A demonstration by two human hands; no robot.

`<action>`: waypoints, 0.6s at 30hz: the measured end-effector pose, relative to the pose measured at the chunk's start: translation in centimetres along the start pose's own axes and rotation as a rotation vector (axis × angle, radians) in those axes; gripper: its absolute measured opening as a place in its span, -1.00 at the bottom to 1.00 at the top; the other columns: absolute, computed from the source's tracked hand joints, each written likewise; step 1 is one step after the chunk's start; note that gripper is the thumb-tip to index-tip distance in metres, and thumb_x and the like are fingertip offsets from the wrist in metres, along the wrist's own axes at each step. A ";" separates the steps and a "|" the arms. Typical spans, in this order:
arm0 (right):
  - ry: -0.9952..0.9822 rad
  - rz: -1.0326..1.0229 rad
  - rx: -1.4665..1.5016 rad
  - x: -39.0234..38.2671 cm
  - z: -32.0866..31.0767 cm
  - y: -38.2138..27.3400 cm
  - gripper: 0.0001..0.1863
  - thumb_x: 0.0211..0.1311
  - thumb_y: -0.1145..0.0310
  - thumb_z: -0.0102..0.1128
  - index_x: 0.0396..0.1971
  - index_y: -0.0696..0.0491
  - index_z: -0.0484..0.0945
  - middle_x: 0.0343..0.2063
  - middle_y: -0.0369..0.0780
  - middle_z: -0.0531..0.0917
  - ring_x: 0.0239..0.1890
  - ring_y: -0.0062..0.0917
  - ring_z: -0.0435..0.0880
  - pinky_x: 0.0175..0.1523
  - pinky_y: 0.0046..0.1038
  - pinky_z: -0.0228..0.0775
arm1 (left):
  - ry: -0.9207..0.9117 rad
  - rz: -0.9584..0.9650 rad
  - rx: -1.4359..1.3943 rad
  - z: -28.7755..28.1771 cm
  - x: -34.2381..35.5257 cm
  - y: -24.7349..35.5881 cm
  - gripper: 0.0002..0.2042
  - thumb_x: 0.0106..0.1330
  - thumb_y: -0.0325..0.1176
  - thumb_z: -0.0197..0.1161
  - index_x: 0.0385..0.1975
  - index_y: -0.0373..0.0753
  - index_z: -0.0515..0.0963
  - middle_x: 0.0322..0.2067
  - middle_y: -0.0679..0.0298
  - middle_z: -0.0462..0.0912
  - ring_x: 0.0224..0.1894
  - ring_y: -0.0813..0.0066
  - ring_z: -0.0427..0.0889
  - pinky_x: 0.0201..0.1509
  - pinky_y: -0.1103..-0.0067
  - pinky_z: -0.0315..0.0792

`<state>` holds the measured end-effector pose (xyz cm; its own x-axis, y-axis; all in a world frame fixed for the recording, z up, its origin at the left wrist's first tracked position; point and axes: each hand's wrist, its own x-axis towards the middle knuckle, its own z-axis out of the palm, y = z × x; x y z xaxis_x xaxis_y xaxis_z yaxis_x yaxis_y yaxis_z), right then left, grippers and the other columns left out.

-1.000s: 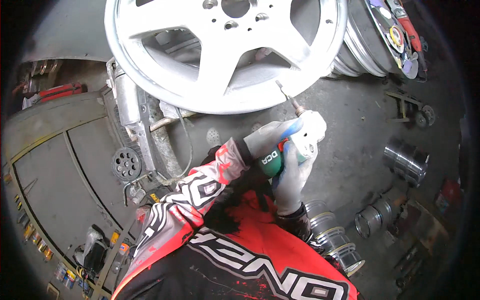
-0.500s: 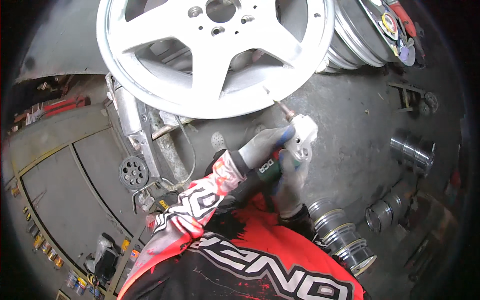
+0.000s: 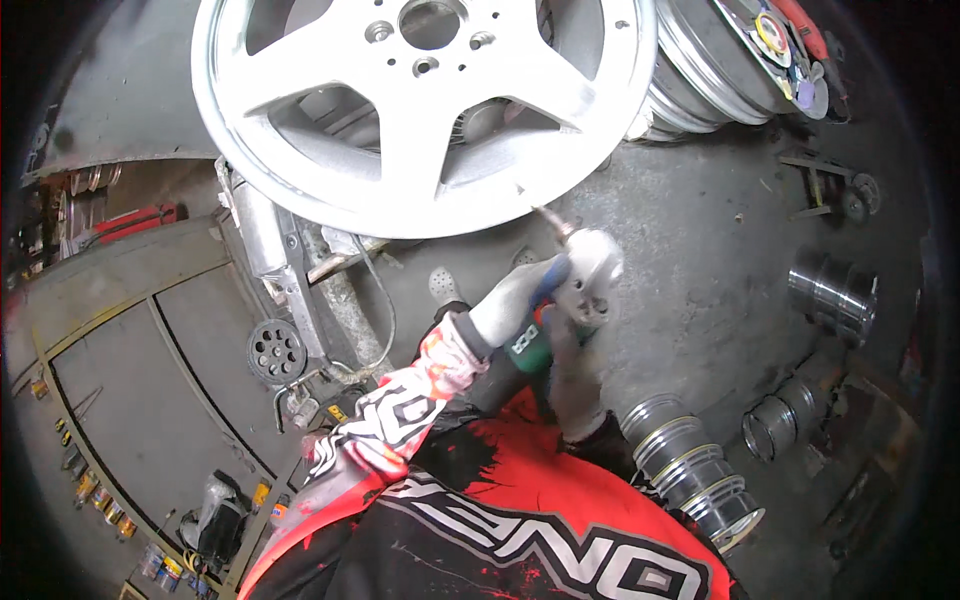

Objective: The person uses a rotary tool to sand down imperfections on a car rim and then applies a dual-action sander to the spokes, changing the sanding pad at the end.

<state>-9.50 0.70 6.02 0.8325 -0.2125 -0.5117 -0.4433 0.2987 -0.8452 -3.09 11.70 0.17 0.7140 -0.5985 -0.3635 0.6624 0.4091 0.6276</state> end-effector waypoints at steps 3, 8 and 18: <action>0.057 -0.220 0.003 0.8 0.2 -1.2 -0.18 0.25 0.59 0.31 0.44 0.19 0.06 0.22 -0.12 0.43 0.24 -0.42 0.48 0.30 -0.37 0.41 | -0.060 -0.031 -0.086 0.0 1.7 0.1 -0.55 0.65 -0.08 -0.02 0.12 -0.36 0.60 0.03 0.28 0.69 0.10 0.58 0.57 0.25 0.51 0.42; 0.030 -0.200 -0.003 -0.1 1.1 -0.2 -0.19 0.23 0.57 0.37 0.41 0.20 0.11 0.21 -0.13 0.44 0.24 -0.42 0.49 0.29 -0.37 0.41 | 0.016 -0.025 -0.052 -0.7 -0.1 -0.4 -0.58 0.66 -0.11 -0.03 0.14 -0.35 0.58 0.02 0.31 0.69 0.05 0.58 0.59 0.22 0.54 0.43; 0.019 -0.232 -0.141 -0.6 0.9 -0.2 -0.27 0.19 0.56 0.41 0.33 0.23 0.26 0.15 -0.13 0.53 0.18 -0.43 0.57 0.27 -0.38 0.43 | 0.008 0.013 -0.098 0.0 -1.7 0.4 -0.51 0.67 -0.08 -0.07 0.31 -0.36 0.46 0.23 0.22 0.59 0.23 0.47 0.55 0.37 0.49 0.38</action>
<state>-9.61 1.57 6.63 0.9113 -0.2781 -0.3035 -0.2843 0.1080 -0.9526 -4.07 12.91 1.02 0.7242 -0.5872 -0.3615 0.6718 0.4826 0.5619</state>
